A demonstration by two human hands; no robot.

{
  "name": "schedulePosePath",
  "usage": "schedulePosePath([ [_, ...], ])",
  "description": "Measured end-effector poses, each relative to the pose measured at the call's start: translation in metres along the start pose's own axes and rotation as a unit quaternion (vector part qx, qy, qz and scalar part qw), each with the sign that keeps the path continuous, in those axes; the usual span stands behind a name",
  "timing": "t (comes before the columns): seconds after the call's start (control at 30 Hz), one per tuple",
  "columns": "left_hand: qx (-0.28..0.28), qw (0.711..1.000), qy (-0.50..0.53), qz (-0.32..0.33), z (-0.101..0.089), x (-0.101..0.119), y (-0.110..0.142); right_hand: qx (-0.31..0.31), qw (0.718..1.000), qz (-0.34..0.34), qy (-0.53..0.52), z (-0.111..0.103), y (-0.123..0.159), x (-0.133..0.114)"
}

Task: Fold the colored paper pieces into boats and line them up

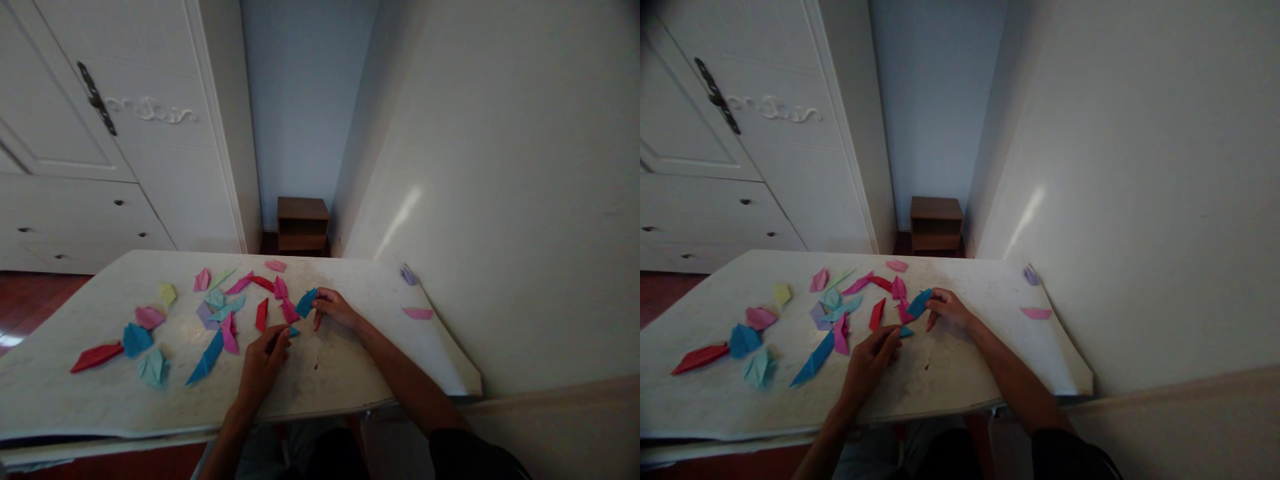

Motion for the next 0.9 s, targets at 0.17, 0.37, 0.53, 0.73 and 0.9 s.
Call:
schedulePosePath([
  [0.17, -0.015, 1.000, -0.017, 0.006, 0.000, -0.001, -0.001, 0.123, 0.990, -0.064, 0.017, -0.030, 0.013, -0.021],
  [0.37, -0.028, 0.998, -0.053, 0.013, 0.000, -0.007, -0.003, 0.287, 0.948, -0.065, 0.123, -0.080, 0.051, -0.055],
  [0.53, -0.025, 0.995, -0.087, 0.033, 0.001, -0.009, -0.004, 0.376, 0.869, 0.096, 0.307, -0.145, 0.105, -0.087],
  [0.73, -0.013, 0.988, -0.140, 0.063, 0.001, -0.003, -0.004, 0.393, 0.803, 0.249, 0.372, -0.205, 0.156, -0.098],
  [0.9, -0.022, 0.985, -0.154, 0.076, 0.001, 0.001, -0.005, 0.378, 0.737, 0.342, 0.443, -0.223, 0.162, -0.089],
])
Point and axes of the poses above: each hand's wrist, its own y-axis away from the middle knuckle, its own z-axis out of the palm, x = y × z, the point moved 6 cm from there along -y, towards the middle knuckle, and after that the axes turned 12 degrees about -x, right-handed, at the moved point
